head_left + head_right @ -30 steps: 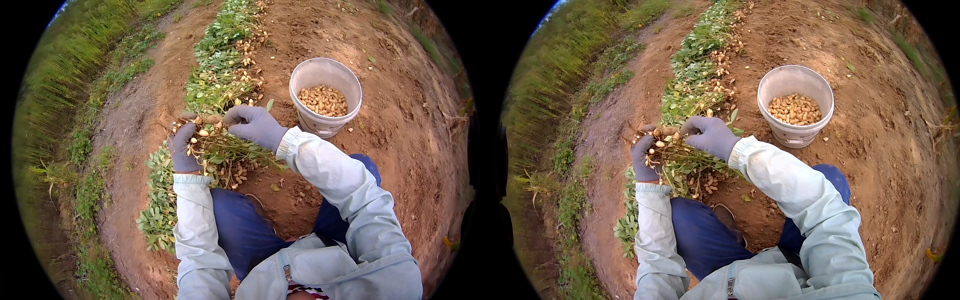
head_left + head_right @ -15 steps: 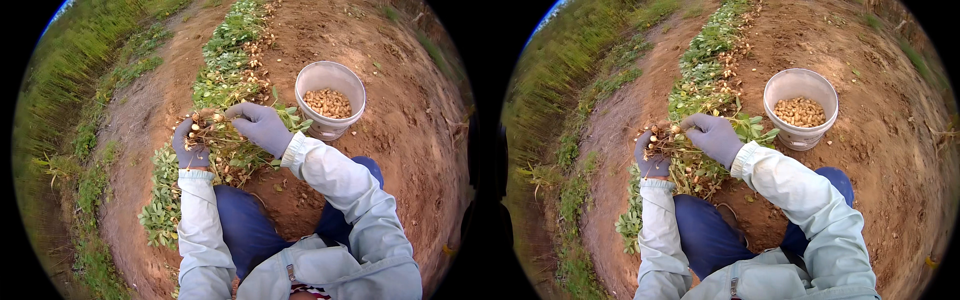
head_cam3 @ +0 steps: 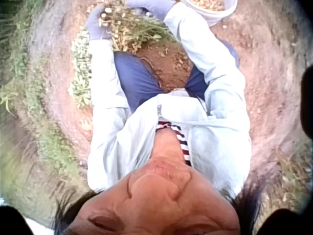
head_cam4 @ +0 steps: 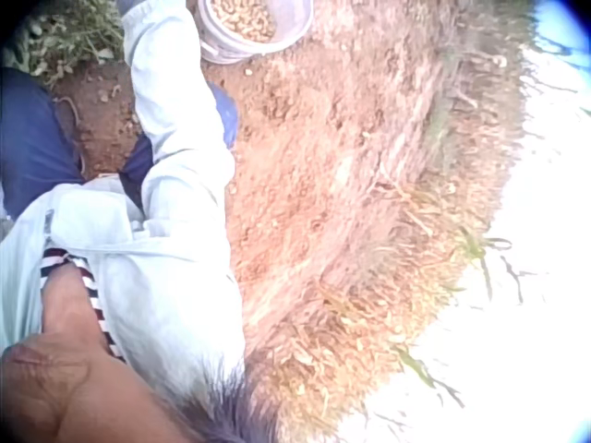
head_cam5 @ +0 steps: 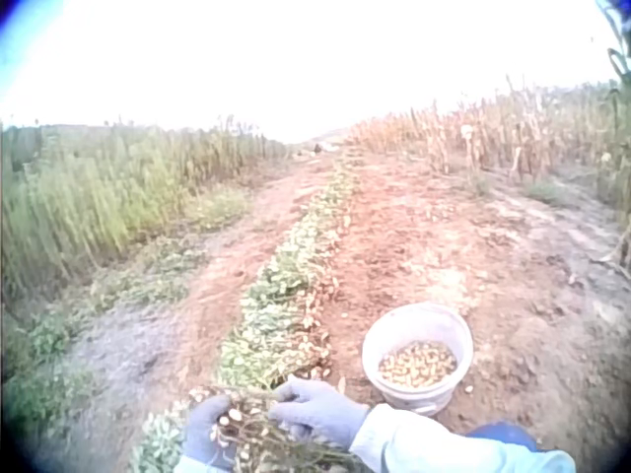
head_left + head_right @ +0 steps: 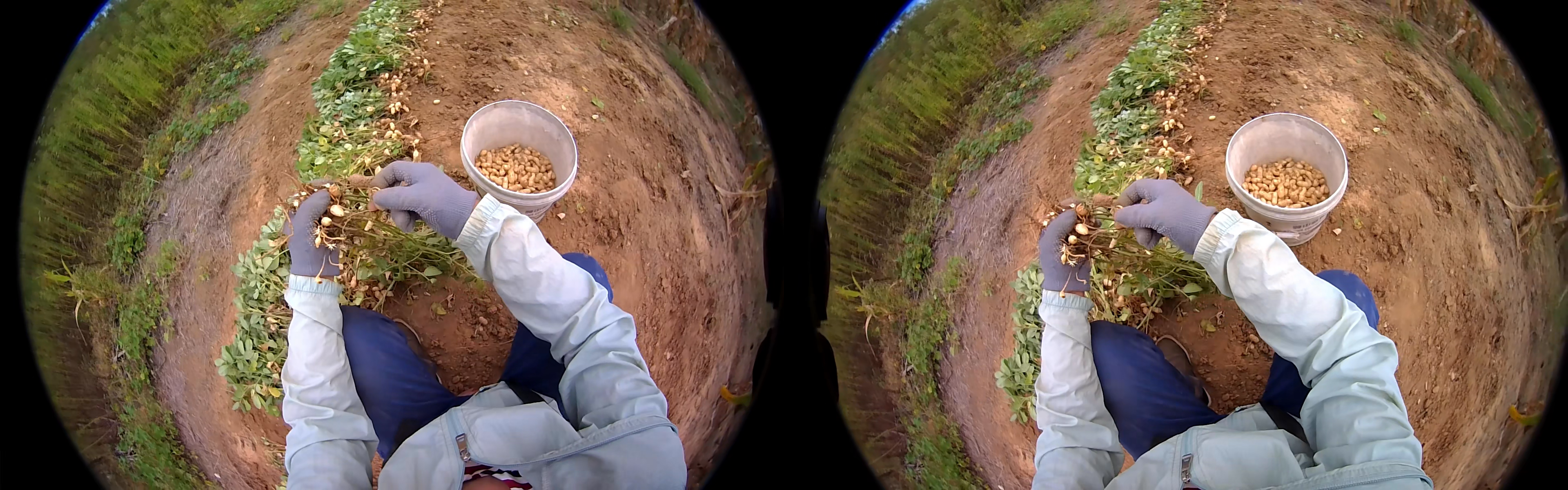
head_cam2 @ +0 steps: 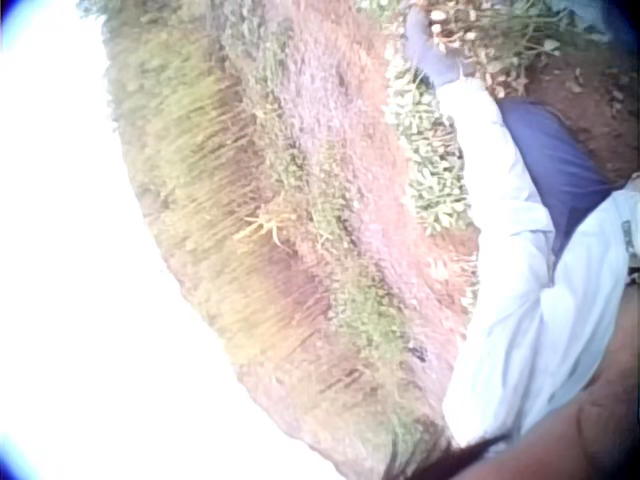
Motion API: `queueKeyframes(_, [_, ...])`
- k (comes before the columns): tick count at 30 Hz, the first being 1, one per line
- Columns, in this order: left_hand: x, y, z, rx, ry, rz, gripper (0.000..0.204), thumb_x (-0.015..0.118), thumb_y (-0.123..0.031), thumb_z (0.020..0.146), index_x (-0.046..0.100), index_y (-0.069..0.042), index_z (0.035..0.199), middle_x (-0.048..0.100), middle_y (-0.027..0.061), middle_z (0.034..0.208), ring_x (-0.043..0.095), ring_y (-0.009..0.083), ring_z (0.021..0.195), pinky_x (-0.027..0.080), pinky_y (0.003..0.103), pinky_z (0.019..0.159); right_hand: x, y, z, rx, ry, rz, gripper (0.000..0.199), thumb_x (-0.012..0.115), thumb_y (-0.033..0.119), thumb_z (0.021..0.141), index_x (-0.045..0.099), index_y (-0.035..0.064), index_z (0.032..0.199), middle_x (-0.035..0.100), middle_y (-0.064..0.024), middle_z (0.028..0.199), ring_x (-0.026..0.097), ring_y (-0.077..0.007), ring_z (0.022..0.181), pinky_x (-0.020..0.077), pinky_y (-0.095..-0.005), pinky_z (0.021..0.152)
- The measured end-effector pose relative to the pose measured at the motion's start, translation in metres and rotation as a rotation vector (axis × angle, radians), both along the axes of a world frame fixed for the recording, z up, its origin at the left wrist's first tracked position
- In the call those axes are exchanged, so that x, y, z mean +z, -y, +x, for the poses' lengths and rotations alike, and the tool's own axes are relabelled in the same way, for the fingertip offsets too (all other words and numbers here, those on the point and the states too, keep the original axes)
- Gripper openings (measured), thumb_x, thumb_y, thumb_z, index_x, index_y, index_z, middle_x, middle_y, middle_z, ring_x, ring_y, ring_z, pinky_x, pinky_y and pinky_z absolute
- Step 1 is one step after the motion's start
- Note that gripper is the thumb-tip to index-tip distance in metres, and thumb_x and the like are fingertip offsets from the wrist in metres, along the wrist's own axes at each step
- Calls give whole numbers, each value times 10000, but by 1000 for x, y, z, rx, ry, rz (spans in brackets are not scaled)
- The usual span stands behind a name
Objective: The person kneels in a field and pulls up peanut plants from the soil. They manually detach the peanut pods from the roots and place them into a white bucket, repeating this process for several plants.
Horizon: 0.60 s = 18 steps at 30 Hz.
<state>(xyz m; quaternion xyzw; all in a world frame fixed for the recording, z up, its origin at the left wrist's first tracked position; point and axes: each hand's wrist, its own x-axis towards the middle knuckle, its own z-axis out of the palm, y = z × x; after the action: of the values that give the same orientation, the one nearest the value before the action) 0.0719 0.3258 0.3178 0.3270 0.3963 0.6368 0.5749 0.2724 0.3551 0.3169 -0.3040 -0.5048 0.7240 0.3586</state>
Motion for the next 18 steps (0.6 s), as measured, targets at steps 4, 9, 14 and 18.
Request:
queueKeyframes(4, [5, 0, 7, 23, -21, -18, 258, 594, -130, 822, 583, -5, 1047, 643, 97, 925, 633, 200, 808, 534, 321, 716, -2, -1, 3, 68, -232, -177, 290, 597, 123, 859, 542, -17, 1106, 604, -67, 805, 513, -81, 540, 425, -220, 491])
queueKeyframes(9, [8, 5, 6, 24, -3, -8, 267, 598, -132, 819, 584, -8, 1055, 643, 91, 924, 631, 193, 810, 530, 310, 710, -2, 2, -3, 72, -259, -157, 320, 584, 100, 858, 542, -33, 1146, 613, -73, 823, 537, -85, 564, 435, -215, 510])
queueKeyframes(14, [3, 3, 4, -16, -77, -15, 273, 620, -152, 811, 594, -17, 1047, 644, 85, 910, 631, 182, 805, 529, 302, 701, 11, 12, -3, -22, 45, 120, 305, 601, 92, 828, 581, -24, 1109, 616, -55, 800, 558, -87, 573, 444, -222, 511])
queueKeyframes(18, [-2, -1, 7, 21, -253, -34, 304, 675, -162, 785, 602, -16, 1041, 652, 75, 908, 638, 161, 791, 524, 283, 681, 5, 13, -13, -178, 210, 308, 281, 607, 115, 809, 594, 29, 1076, 629, -80, 797, 598, -144, 641, 480, -291, 584])
